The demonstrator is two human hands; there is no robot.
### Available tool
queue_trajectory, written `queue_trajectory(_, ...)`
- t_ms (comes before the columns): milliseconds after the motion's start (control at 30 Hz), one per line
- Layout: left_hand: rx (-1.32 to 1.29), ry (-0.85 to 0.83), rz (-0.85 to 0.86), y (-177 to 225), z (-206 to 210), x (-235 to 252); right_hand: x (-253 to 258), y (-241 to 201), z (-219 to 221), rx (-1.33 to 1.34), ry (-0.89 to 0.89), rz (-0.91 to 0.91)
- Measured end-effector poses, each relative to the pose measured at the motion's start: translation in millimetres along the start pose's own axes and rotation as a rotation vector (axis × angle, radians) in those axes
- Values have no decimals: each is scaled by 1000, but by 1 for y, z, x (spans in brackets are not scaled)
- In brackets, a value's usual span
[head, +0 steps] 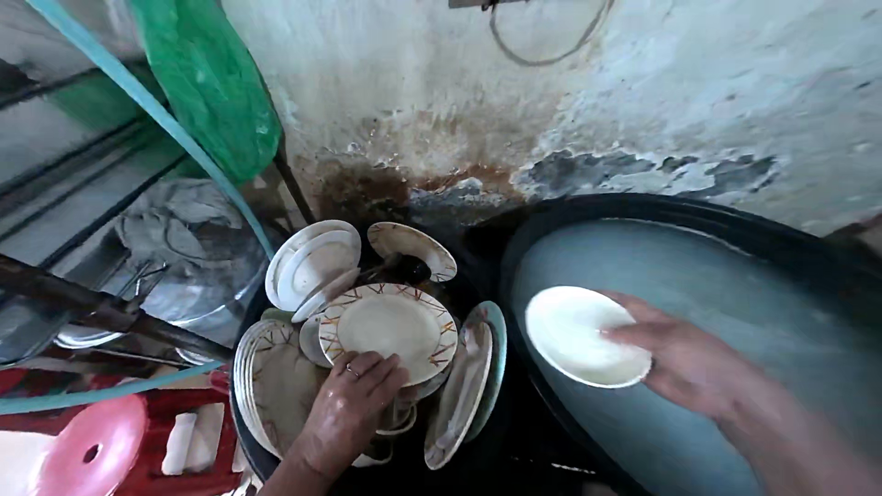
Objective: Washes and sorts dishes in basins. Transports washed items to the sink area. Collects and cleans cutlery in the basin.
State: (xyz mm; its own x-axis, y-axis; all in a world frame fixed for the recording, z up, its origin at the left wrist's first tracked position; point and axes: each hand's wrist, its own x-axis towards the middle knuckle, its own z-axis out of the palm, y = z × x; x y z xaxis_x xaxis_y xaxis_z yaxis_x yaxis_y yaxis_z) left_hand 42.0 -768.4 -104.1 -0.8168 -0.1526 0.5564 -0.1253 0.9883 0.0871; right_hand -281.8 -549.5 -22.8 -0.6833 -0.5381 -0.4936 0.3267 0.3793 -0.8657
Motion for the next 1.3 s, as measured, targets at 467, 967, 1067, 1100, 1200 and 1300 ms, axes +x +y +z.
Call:
queue_trajectory(467,-264,53,-397,17,-36,28,-21,-22,13,-927,205,-762)
queue_trajectory(967,-271,-640,298,114,71,214,-29,126,-157,-826,459,-339)
queue_trajectory(1067,-312,-581,5,97,58,211,-22,140,-169,-582,416,-154)
queue_trajectory(1100,-323,-573,-118,88,50,205,-20,142,-173,-458,389,-70)
queue_trajectory(1200,-522,-721,-549,72,29,171,-16,146,-183,-174,326,68)
queue_trajectory(1300,-717,-914,-703,83,20,119,-21,121,-170,-114,197,41)
